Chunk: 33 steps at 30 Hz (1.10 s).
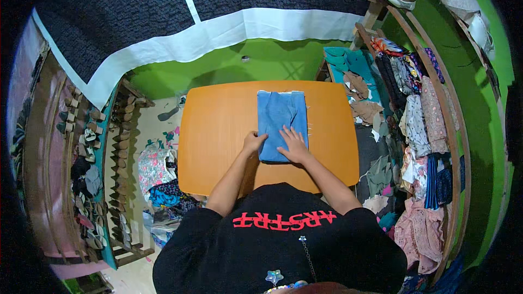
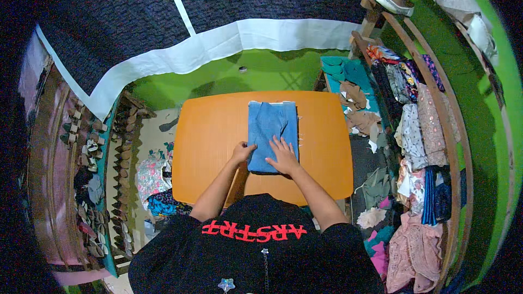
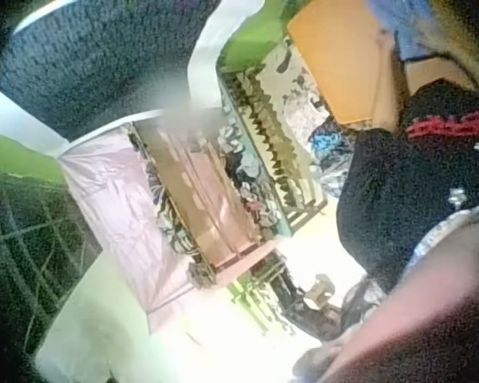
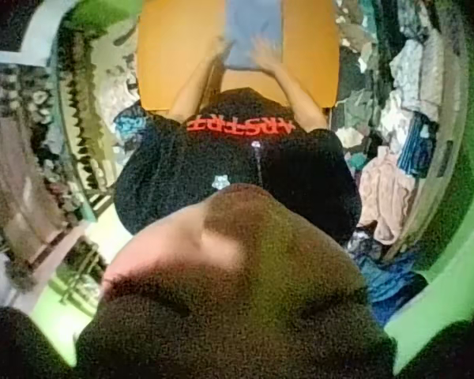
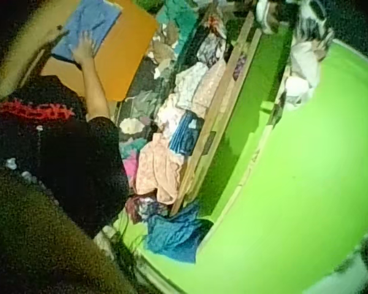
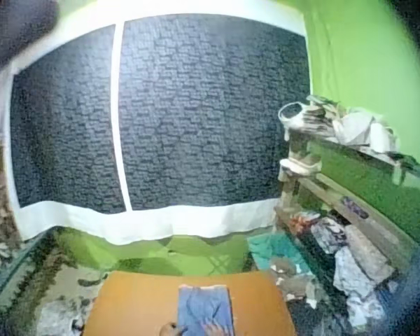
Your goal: Fold several pieces of fabric or garments on a table and place them on a shelf.
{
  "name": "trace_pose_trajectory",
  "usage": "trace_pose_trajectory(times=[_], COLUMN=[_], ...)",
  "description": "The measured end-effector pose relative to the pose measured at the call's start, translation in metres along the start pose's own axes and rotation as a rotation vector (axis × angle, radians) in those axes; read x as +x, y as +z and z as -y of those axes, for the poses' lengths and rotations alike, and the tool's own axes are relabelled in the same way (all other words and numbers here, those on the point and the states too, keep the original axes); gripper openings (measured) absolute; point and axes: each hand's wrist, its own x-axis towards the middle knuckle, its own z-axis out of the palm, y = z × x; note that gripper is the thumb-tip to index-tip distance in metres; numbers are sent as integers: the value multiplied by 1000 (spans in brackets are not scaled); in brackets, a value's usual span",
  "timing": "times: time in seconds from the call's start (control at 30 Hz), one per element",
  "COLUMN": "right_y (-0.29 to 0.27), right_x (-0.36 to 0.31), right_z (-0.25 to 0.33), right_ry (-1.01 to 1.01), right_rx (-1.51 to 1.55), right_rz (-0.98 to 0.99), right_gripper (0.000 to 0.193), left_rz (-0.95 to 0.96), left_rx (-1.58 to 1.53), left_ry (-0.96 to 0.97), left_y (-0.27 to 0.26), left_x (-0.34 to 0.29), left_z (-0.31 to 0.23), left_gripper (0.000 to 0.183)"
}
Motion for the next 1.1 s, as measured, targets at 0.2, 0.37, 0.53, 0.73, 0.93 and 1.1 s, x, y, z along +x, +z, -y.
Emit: trace_pose_trajectory(times=[0.2, 0.37, 0.53, 0.73, 0.93, 1.1], right_y=[-19, -49, -50, -70, -69, -45], right_x=[-4, -1, 1, 3, 6, 8], right_z=[-61, -72, -76, -63, -59, -44], right_ry=[-215, -222, -288, -307, -400, -448], right_rx=[101, -354, -350, -200, -226, 80], right_rz=[-184, -68, 43, 86, 149, -66], right_gripper=[40, 47, 50, 64, 72, 60], left_rz=[-130, 179, 412, 417, 399, 503], left_rx=[315, 971, 867, 496, 283, 256], left_ry=[629, 1201, 1268, 1132, 992, 983], left_y=[-32, -44, -45, -45, -56, -69], left_x=[-47, -26, -5, -5, -24, -30], left_z=[-52, -57, -67, -54, -65, -55], left_gripper=[37, 66, 57, 35, 31, 35])
